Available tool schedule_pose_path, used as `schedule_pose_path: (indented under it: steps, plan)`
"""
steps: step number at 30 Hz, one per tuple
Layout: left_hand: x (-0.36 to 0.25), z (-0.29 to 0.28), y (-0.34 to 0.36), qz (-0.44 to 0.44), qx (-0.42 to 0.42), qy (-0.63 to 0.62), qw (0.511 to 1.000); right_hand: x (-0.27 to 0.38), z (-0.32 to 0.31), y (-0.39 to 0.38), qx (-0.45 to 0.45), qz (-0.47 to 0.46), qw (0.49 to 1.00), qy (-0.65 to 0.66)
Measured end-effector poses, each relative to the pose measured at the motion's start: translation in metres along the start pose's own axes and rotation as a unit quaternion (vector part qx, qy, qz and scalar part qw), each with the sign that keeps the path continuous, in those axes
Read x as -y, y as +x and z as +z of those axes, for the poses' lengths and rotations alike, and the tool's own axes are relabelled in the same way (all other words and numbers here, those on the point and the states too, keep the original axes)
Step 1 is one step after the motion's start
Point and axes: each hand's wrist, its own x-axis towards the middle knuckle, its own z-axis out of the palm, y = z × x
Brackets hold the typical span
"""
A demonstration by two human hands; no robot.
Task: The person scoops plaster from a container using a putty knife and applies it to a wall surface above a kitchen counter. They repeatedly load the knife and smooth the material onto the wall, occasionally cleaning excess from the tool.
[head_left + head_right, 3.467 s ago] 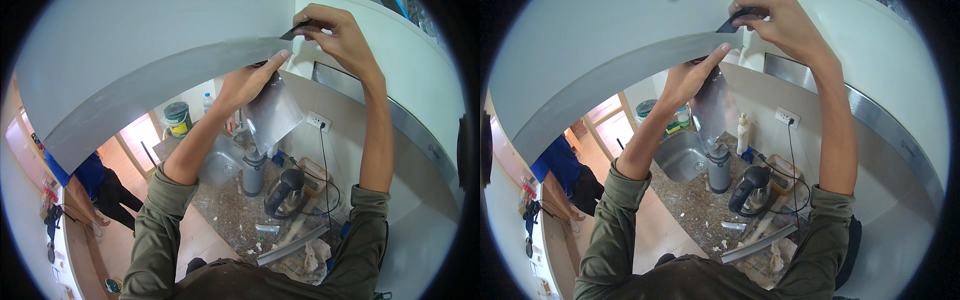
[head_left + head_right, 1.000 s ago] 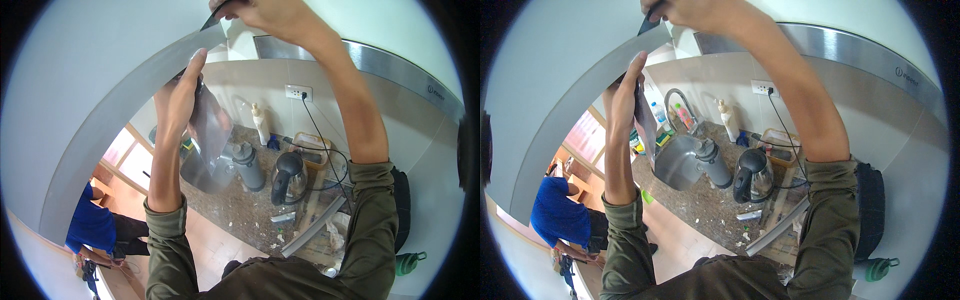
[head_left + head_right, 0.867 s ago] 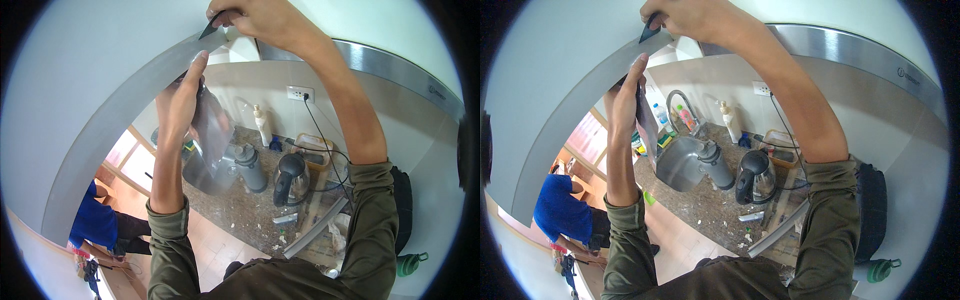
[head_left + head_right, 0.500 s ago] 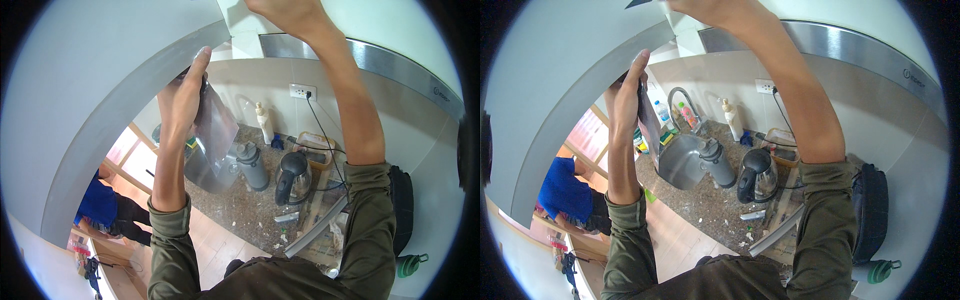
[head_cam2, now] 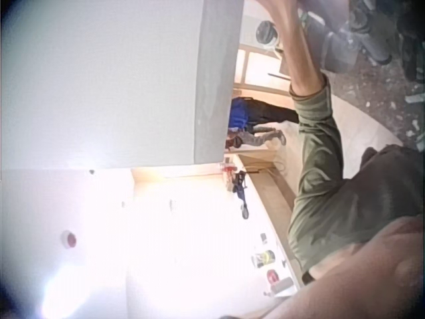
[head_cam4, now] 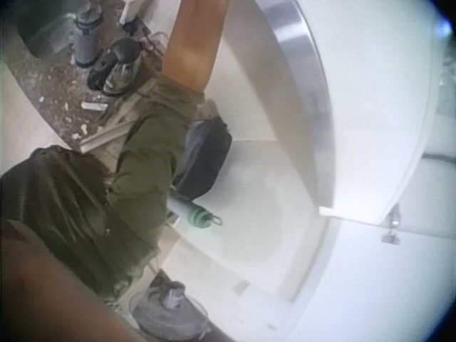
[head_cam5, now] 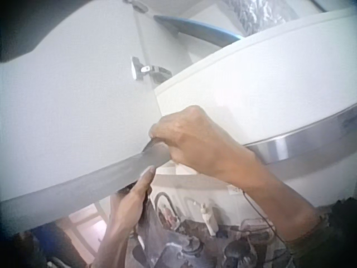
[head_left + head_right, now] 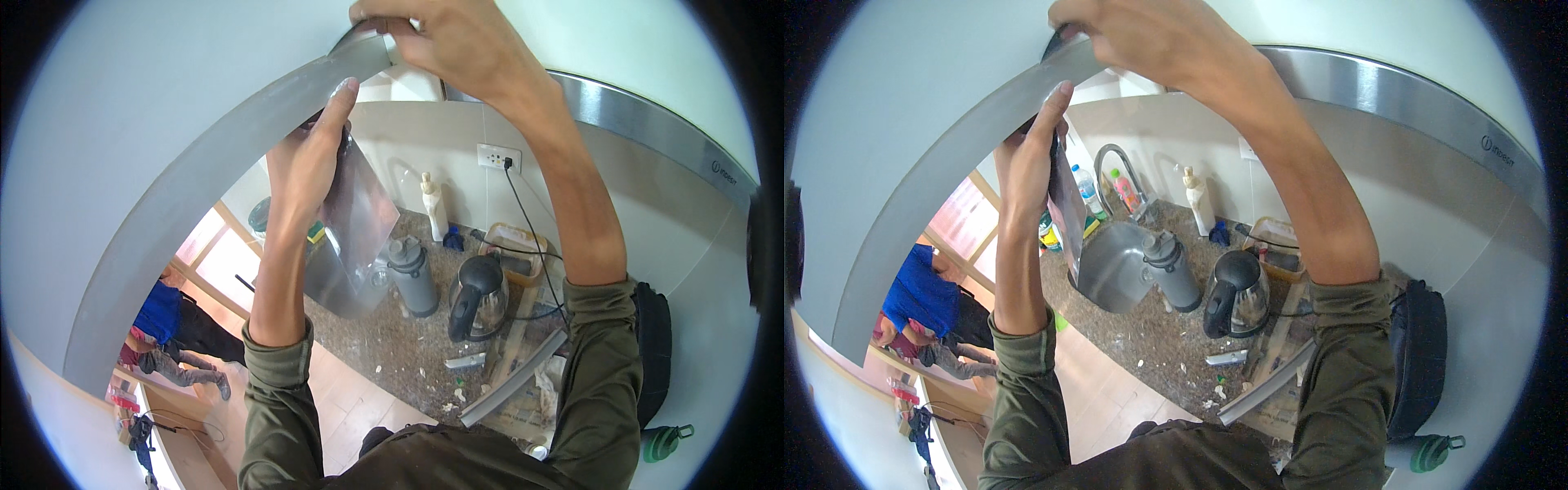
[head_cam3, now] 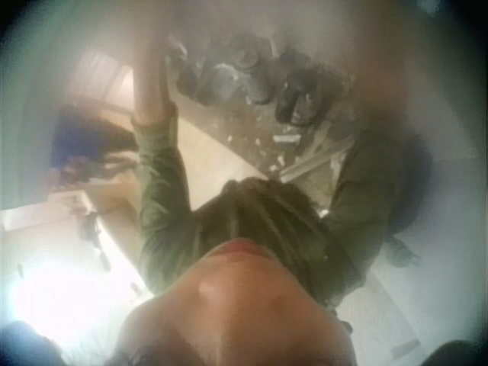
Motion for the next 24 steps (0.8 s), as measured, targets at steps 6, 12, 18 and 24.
schedule_pose_path:
  steps: [6, 12, 18, 24]
  plan:
    - [0.003, 0.0, 0.001, 0.01, -0.006, -0.008, 1.0, 0.018, -0.019, -0.002, -0.013, 0.048, 0.996, 0.067]
    - [0.002, 0.004, -0.001, 0.024, -0.008, -0.025, 0.999, 0.017, -0.004, -0.006, 0.042, 0.046, 0.994, 0.09]
    - [0.003, 0.001, 0.001, 0.028, -0.005, -0.024, 0.999, 0.013, 0.002, 0.007, 0.023, -0.015, 0.999, 0.022]
    - [0.004, 0.003, 0.0, 0.022, -0.006, -0.025, 0.999, 0.008, 0.0, -0.005, -0.083, 0.024, 0.995, 0.058]
